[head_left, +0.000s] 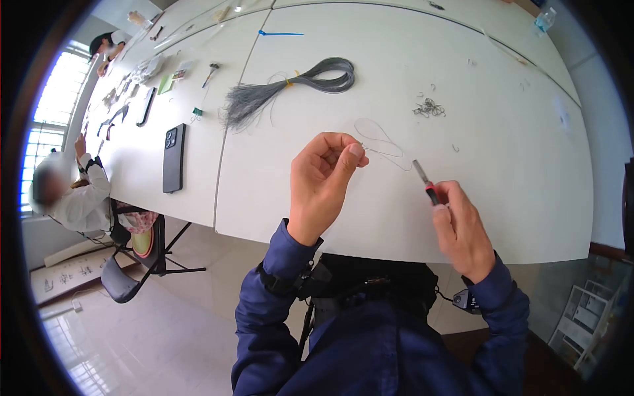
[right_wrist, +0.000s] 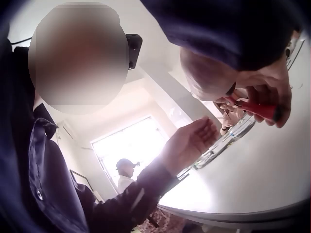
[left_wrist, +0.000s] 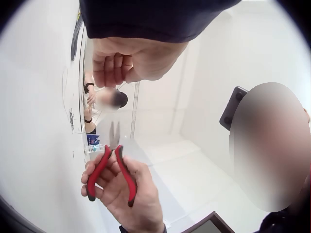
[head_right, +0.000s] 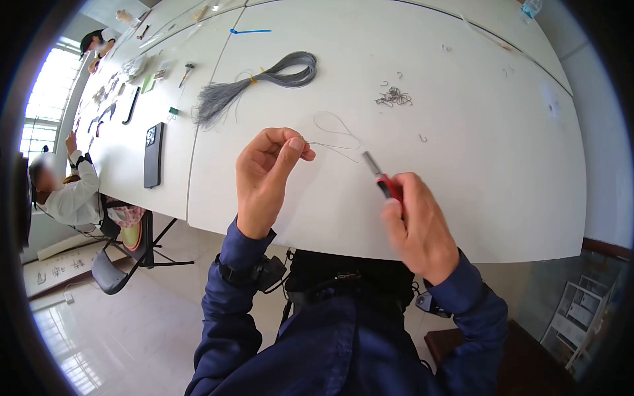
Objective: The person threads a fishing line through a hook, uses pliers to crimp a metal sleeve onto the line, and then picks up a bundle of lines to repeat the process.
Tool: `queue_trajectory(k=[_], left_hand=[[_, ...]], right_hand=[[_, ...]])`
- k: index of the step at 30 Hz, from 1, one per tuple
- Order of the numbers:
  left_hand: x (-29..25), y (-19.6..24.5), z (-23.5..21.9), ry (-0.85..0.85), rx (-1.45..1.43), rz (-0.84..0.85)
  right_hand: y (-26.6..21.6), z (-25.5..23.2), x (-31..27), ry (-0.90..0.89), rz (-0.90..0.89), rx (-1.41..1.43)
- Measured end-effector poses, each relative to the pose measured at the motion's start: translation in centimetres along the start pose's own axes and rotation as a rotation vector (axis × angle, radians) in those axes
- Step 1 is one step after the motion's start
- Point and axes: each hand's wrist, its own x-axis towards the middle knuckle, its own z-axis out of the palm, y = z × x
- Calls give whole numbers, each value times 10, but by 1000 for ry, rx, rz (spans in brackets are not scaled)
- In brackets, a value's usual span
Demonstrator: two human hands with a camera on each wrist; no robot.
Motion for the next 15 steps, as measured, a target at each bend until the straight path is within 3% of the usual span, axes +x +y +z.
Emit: queue_trajectory(k=[7, 15], left_hand=[[3, -5, 8, 12, 85, 92], [8, -12, 12, 46, 240, 187]], right_hand=[[-30, 21, 18, -71, 38, 344], [-36, 30, 29, -75, 84, 413]])
